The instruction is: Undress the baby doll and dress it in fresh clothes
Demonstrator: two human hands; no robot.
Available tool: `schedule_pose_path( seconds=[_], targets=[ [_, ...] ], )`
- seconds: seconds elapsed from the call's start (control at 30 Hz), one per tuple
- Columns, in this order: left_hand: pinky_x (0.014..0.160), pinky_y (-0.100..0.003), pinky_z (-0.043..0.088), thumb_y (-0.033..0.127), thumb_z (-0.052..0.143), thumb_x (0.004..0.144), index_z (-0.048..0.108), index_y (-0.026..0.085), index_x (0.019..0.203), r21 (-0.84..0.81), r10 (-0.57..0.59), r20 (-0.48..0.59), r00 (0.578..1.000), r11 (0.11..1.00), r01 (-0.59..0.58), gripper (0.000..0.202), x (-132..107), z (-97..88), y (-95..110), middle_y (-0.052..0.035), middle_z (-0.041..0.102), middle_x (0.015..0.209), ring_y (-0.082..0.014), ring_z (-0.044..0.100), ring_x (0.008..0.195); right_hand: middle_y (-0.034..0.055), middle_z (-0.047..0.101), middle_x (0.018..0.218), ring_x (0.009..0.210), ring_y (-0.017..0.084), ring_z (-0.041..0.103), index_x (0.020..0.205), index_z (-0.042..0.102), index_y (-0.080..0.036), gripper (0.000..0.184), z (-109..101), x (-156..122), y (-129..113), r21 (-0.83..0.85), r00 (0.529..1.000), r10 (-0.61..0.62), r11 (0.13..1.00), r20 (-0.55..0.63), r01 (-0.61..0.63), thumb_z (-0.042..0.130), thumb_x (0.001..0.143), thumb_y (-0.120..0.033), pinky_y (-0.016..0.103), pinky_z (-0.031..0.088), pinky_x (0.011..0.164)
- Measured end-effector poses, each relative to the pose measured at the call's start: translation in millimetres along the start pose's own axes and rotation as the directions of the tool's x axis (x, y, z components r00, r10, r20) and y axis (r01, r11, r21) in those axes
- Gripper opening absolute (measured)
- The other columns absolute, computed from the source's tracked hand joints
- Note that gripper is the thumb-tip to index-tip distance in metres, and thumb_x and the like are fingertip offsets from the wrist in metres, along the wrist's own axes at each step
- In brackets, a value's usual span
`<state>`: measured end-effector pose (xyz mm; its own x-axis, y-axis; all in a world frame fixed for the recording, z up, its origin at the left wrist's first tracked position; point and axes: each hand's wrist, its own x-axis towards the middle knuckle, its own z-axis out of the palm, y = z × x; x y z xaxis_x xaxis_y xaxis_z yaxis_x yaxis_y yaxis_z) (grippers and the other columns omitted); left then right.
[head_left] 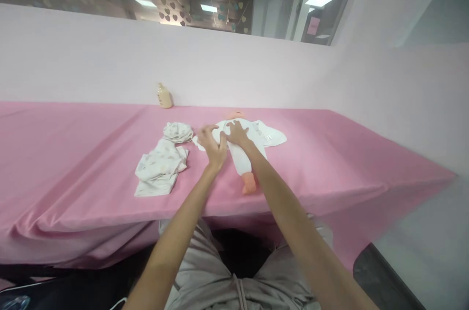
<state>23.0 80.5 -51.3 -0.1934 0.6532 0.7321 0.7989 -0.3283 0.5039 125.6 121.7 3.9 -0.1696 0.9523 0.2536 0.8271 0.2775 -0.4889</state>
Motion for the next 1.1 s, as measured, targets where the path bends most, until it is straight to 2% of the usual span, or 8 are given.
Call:
schedule_pose_path(
  seconds=[0.07, 0.2, 0.4, 0.53, 0.7, 0.9, 0.97, 1.1],
  targets=[
    [0.102, -0.041, 0.032, 0.027, 0.036, 0.095, 0.053, 0.020, 0.119, 0.072, -0.068, 0.114, 0.991, 0.996, 0.060, 0.031, 7.7, 20.1, -13.6, -0.0110, 0.051, 0.123, -0.0236, 0.044, 0.118, 0.0199, 0.023, 0.151, 0.141, 0.038, 0.009, 0.132, 0.045, -0.013, 0.049, 27.2, 0.7, 9.5, -0.199, 0.999, 0.024, 0.980, 0.022, -0.019, 0.051, 0.087, -0.032, 0.070, 0.006, 0.104],
    [0.100, -0.044, 0.031, 0.028, 0.034, 0.094, 0.056, 0.021, 0.121, 0.165, -0.098, 0.347, 0.933, 0.985, 0.042, 0.036, 20.1, 54.0, -42.0, -0.0124, 0.050, 0.128, -0.0270, 0.044, 0.118, 0.0132, 0.012, 0.155, 0.143, 0.034, 0.000, 0.136, 0.043, -0.023, 0.049, 55.3, -14.6, 27.0, -0.348, 0.999, -0.032, 0.937, -0.037, 0.017, 0.046, 0.087, -0.023, 0.072, -0.002, 0.101],
    [0.109, -0.056, 0.011, 0.022, 0.034, 0.091, 0.040, 0.029, 0.140, 0.220, -0.047, 0.380, 0.924, 0.975, -0.041, 0.049, 36.9, 91.2, -54.3, -0.0111, 0.033, 0.148, -0.0293, 0.025, 0.135, 0.0080, 0.011, 0.156, 0.143, 0.032, 0.000, 0.136, 0.042, -0.030, 0.052, 62.3, -16.0, 32.0, -0.347, 0.995, -0.016, 0.938, -0.095, -0.018, 0.045, 0.085, -0.022, 0.073, -0.001, 0.100],
    [0.108, -0.060, 0.006, 0.026, 0.037, 0.089, 0.042, 0.028, 0.138, 0.280, -0.141, 0.315, 0.938, 0.959, 0.050, 0.049, 52.6, 107.1, -61.0, -0.0123, 0.033, 0.149, -0.0327, 0.022, 0.138, 0.0027, 0.014, 0.156, 0.144, 0.028, 0.002, 0.130, 0.049, -0.036, 0.047, 64.0, -13.9, 34.9, -0.301, 0.995, 0.010, 0.953, -0.097, -0.039, 0.050, 0.084, -0.026, 0.070, -0.001, 0.104],
    [0.105, -0.062, 0.012, 0.038, 0.039, 0.088, 0.056, 0.019, 0.121, 0.311, -0.266, 0.228, 0.937, 0.931, 0.189, 0.041, 61.6, 97.5, -75.7, -0.0197, 0.056, 0.122, -0.0370, 0.044, 0.121, -0.0002, 0.020, 0.155, 0.144, 0.024, 0.007, 0.126, 0.055, -0.037, 0.045, 61.5, -14.7, 40.4, -0.194, 0.992, 0.027, 0.980, -0.126, -0.051, 0.055, 0.082, -0.024, 0.065, 0.000, 0.108],
    [0.101, -0.061, 0.021, 0.041, 0.046, 0.086, 0.062, 0.013, 0.099, 0.250, -0.397, 0.139, 0.907, 0.900, 0.356, 0.034, 58.8, 72.7, -87.6, -0.0219, 0.061, 0.111, -0.0395, 0.050, 0.114, -0.0027, 0.021, 0.154, 0.144, 0.020, 0.008, 0.124, 0.057, -0.037, 0.045, 62.9, -14.3, 42.4, -0.139, 0.988, 0.058, 0.987, -0.145, -0.078, 0.058, 0.080, -0.024, 0.061, -0.003, 0.110],
    [0.099, -0.061, 0.026, 0.033, 0.052, 0.082, 0.060, 0.013, 0.101, 0.211, -0.433, 0.109, 0.895, 0.890, 0.404, 0.029, 55.4, 69.1, -89.2, -0.0215, 0.061, 0.112, -0.0393, 0.050, 0.114, -0.0024, 0.021, 0.154, 0.144, 0.021, 0.008, 0.124, 0.056, -0.036, 0.045, 62.8, -14.9, 42.1, -0.142, 0.988, 0.054, 0.987, -0.146, -0.075, 0.057, 0.081, -0.024, 0.062, -0.003, 0.110],
    [0.101, -0.052, 0.032, 0.026, 0.066, 0.069, 0.046, 0.003, 0.121, 0.117, -0.445, 0.057, 0.894, 0.892, 0.436, 0.060, 47.3, 64.4, -94.9, -0.0291, 0.049, 0.127, -0.0402, 0.042, 0.124, -0.0012, 0.021, 0.154, 0.144, 0.021, 0.008, 0.125, 0.056, -0.036, 0.046, 62.0, -16.2, 42.0, -0.155, 0.989, 0.049, 0.985, -0.141, -0.071, 0.056, 0.080, -0.022, 0.064, -0.001, 0.109]
  ],
)
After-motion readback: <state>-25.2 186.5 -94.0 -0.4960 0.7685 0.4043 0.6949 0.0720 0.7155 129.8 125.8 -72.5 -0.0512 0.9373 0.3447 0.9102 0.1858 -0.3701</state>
